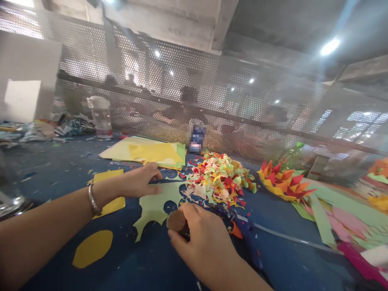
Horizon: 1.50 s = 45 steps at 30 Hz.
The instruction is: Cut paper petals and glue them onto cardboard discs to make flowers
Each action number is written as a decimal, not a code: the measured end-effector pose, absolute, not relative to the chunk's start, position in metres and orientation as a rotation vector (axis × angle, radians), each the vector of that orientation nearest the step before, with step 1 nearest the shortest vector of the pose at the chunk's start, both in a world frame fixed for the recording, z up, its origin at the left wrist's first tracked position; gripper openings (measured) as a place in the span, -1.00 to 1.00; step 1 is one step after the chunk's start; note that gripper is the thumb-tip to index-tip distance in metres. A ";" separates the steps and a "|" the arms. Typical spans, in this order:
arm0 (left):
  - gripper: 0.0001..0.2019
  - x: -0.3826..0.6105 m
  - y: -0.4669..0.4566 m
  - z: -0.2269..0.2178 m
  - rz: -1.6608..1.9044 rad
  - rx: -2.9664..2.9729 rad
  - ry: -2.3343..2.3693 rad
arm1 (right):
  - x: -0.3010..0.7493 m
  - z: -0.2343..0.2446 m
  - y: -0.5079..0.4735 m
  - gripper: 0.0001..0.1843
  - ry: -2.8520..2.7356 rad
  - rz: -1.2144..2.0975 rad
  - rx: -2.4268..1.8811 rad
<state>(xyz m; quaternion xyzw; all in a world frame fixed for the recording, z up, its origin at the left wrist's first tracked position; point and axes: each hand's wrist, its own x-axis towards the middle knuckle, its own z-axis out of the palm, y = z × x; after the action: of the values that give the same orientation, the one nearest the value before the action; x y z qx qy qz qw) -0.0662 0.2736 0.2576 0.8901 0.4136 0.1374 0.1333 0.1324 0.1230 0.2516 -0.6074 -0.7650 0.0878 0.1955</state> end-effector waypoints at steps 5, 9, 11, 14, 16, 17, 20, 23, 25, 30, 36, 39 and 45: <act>-0.48 -0.070 0.271 0.255 0.349 2.551 1.252 | 0.128 0.257 0.119 -0.92 -2.126 0.531 -1.598; -0.58 -0.070 0.270 0.257 0.287 2.479 1.235 | 0.126 0.260 0.117 -0.91 -2.173 0.593 -1.559; -0.67 -0.069 0.270 0.256 0.273 2.463 1.180 | 0.126 0.260 0.117 -0.88 -2.196 0.576 -1.554; -0.75 -0.064 0.273 0.254 0.373 2.449 1.095 | 0.127 0.258 0.117 -0.81 -2.222 0.528 -1.559; -0.76 -0.061 0.277 0.252 0.513 2.415 1.088 | 0.127 0.256 0.117 -0.79 -2.243 0.518 -1.543; -0.76 -0.060 0.279 0.250 0.594 2.386 1.103 | 0.128 0.256 0.117 -0.78 -2.255 0.517 -1.535; -0.72 -0.060 0.289 0.245 0.819 2.266 1.193 | 0.128 0.254 0.118 -0.79 -2.269 0.510 -1.537; -0.59 -0.063 0.298 0.240 0.976 2.150 1.312 | 0.127 0.253 0.119 -0.79 -2.257 0.529 -1.541; -0.51 -0.065 0.301 0.239 1.045 2.089 1.376 | 0.127 0.253 0.119 -0.79 -2.243 0.540 -1.542; -0.45 -0.067 0.291 0.246 1.149 2.078 1.425 | 0.125 0.256 0.118 -0.82 -2.172 0.615 -1.561; -0.64 -0.065 0.271 0.261 0.927 2.326 1.269 | 0.124 0.256 0.119 -0.77 -2.108 0.727 -1.530; -0.80 -0.060 0.253 0.269 0.715 2.391 1.074 | 0.126 0.255 0.119 -0.80 -2.113 0.665 -1.570; -0.89 -0.049 0.208 0.276 0.077 2.525 0.735 | 0.134 0.260 0.119 -0.88 -2.102 0.591 -1.615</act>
<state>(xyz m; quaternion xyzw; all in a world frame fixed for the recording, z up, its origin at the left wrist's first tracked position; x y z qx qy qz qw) -0.0487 0.2084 0.2759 0.9286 0.2703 0.0282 0.2527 0.1337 0.1187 0.2604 -0.5812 -0.7564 0.2129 0.2114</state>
